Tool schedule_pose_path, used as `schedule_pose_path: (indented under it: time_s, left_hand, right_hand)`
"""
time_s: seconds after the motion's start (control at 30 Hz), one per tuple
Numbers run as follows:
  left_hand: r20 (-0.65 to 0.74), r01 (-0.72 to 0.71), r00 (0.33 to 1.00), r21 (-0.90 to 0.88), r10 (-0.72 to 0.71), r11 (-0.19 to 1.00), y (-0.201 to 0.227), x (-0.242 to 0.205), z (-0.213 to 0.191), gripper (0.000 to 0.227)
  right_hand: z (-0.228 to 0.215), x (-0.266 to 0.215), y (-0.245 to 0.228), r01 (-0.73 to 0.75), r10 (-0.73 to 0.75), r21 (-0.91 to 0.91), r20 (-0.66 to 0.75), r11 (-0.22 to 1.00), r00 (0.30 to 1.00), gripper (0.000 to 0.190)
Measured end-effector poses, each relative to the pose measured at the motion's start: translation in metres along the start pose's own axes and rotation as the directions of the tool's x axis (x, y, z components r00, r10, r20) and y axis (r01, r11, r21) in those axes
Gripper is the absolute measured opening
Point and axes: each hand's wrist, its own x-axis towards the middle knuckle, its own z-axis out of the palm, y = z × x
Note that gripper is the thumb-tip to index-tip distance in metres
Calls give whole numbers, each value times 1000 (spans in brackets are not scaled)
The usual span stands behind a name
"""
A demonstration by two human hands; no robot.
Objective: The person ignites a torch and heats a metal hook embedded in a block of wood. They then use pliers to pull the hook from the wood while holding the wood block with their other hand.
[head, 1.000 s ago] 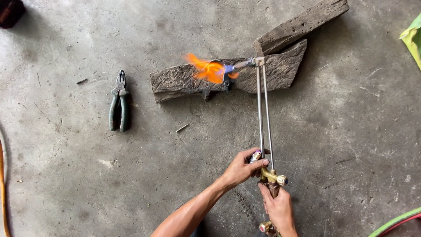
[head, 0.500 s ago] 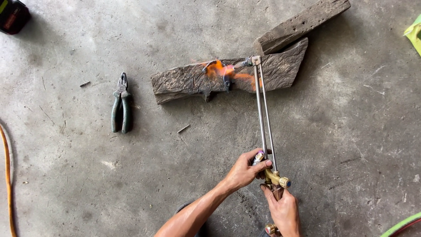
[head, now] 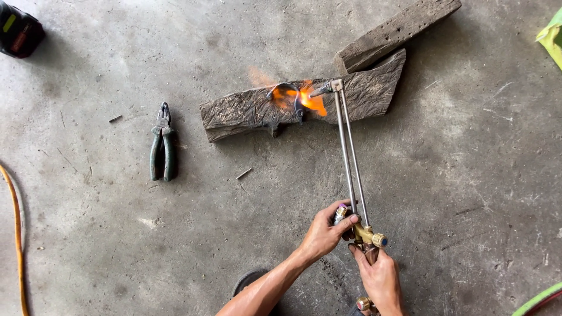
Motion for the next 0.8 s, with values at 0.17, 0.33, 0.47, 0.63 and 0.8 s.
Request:
schedule_pose_path:
  time_s: [0.17,0.33,0.47,0.63,0.8]
  left_hand:
    - [-53,-42,998,48,45,998,-3,-3,1,48]
    - [-34,-40,999,37,41,999,2,-7,0,40]
    - [-31,0,1000,-13,-1,1000,-9,-4,1,42]
    - [-21,-22,1000,17,22,1000,-6,-5,0,39]
    - [-26,-16,1000,16,17,1000,2,-4,2,43]
  right_hand:
    - [-6,-9,-20,0,-5,-80,-66,997,998,50]
    - [-11,-15,-31,-72,64,-137,-65,988,996,59]
    - [-4,-9,-22,-25,18,-108,-68,994,997,54]
    - [-6,-11,-23,-28,20,-150,-50,988,999,54]
    - [-6,-9,-25,-36,27,-117,-78,992,997,55]
